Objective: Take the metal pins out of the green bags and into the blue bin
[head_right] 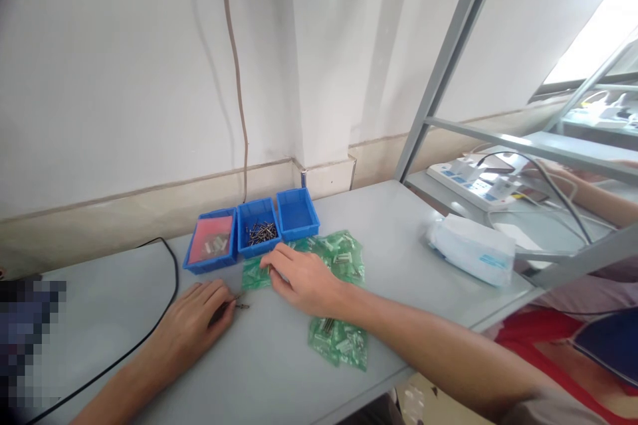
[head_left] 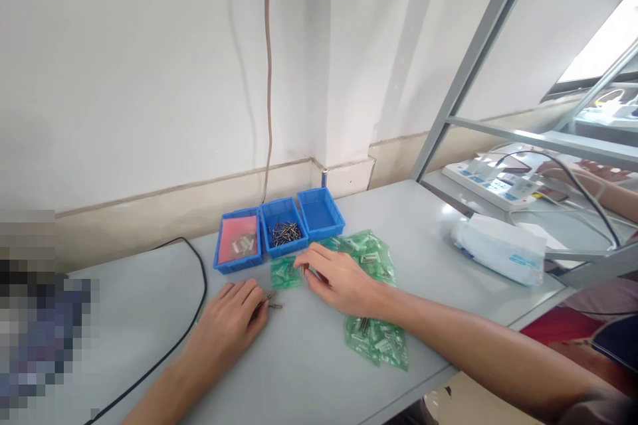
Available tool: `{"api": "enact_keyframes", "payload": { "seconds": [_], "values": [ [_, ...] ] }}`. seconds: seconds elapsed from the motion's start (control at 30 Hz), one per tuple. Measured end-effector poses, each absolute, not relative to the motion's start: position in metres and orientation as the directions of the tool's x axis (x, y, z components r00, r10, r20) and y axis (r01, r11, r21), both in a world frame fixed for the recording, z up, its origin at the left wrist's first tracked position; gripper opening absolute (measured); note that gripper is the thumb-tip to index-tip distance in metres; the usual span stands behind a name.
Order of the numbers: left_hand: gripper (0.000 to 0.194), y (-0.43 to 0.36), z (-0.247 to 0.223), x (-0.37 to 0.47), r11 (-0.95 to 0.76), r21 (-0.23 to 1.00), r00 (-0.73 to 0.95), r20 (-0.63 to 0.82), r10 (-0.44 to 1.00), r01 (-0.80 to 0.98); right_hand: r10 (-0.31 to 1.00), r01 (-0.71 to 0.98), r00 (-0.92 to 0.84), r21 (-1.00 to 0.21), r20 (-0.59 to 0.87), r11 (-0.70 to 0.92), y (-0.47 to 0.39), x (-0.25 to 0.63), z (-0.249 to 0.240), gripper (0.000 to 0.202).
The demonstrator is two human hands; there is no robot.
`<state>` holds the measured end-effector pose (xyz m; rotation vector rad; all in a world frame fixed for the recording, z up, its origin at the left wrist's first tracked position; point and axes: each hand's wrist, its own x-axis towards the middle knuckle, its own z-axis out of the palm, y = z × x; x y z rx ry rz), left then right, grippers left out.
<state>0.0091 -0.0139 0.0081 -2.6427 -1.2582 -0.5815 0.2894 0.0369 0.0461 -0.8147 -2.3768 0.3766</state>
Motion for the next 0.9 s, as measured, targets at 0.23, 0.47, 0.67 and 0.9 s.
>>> {"api": "enact_keyframes", "payload": {
  "seconds": [0.23, 0.47, 0.67, 0.9],
  "values": [
    [0.017, -0.015, 0.015, 0.005, -0.677, 0.307, 0.620, 0.273, 0.736, 0.669, 0.629, 0.477, -0.638, -0.413, 0.445, 0.776, 0.036, 0.289, 0.047, 0.019],
    [0.017, -0.018, 0.014, 0.008, -0.681, 0.309, 0.628, 0.264, 0.732, 0.664, 0.627, 0.471, -0.638, -0.417, 0.447, 0.777, 0.036, 0.290, 0.046, 0.019],
    [0.021, -0.010, 0.003, 0.005, -0.602, 0.155, 0.512, 0.387, 0.767, 0.784, 0.632, 0.477, -0.633, -0.417, 0.447, 0.774, 0.036, 0.290, 0.046, 0.019],
    [0.022, -0.004, 0.003, -0.003, -0.536, 0.209, 0.430, 0.398, 0.811, 0.818, 0.622, 0.463, -0.635, -0.418, 0.459, 0.782, 0.036, 0.290, 0.045, 0.019]
  ]
}}
